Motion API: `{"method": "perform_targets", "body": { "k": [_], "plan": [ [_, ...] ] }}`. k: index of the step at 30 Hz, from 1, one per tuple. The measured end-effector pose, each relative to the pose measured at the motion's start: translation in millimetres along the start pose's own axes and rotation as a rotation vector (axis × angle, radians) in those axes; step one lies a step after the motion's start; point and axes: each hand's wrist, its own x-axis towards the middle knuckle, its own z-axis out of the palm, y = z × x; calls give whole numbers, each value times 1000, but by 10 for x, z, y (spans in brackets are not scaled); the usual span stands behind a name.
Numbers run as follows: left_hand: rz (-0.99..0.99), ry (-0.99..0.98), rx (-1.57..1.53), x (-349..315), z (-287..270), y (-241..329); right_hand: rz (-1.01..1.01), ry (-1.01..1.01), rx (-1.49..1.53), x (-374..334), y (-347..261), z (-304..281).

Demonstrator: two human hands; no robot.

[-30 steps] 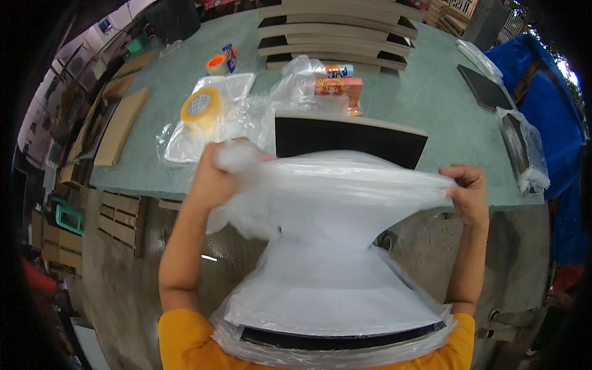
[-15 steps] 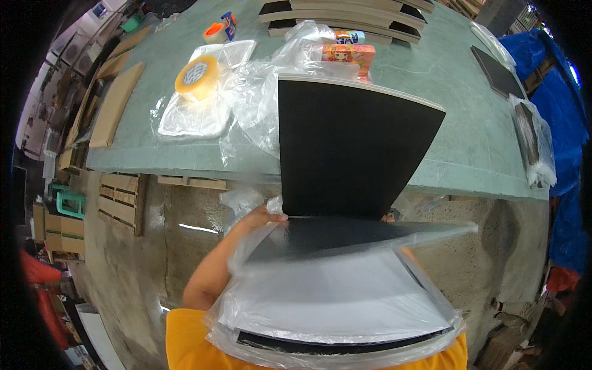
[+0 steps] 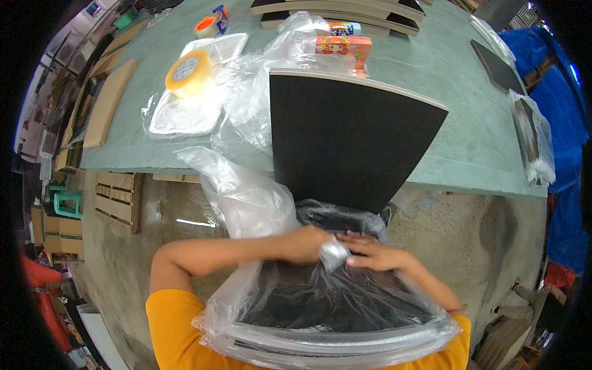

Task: The person wraps individual dark boards in plastic sheets and stacks them on top of each other.

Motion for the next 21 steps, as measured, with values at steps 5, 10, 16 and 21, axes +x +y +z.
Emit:
{"method": "perform_targets", "body": {
  "k": [5,10,16,21],
  "plan": [
    [4,297,-71,418,-102,-388,249,24,53,306,217,-308],
    [370,840,100,818,-1205,763,-54,621,611,139,-777,-804],
    [-61,931,-527,420,-2018,1118,-224,528,279,-249,-456,-1090],
    [-28,357,-168,587,-1383,682,-441,691,427,-202,-614,-1135]
  ]
}}
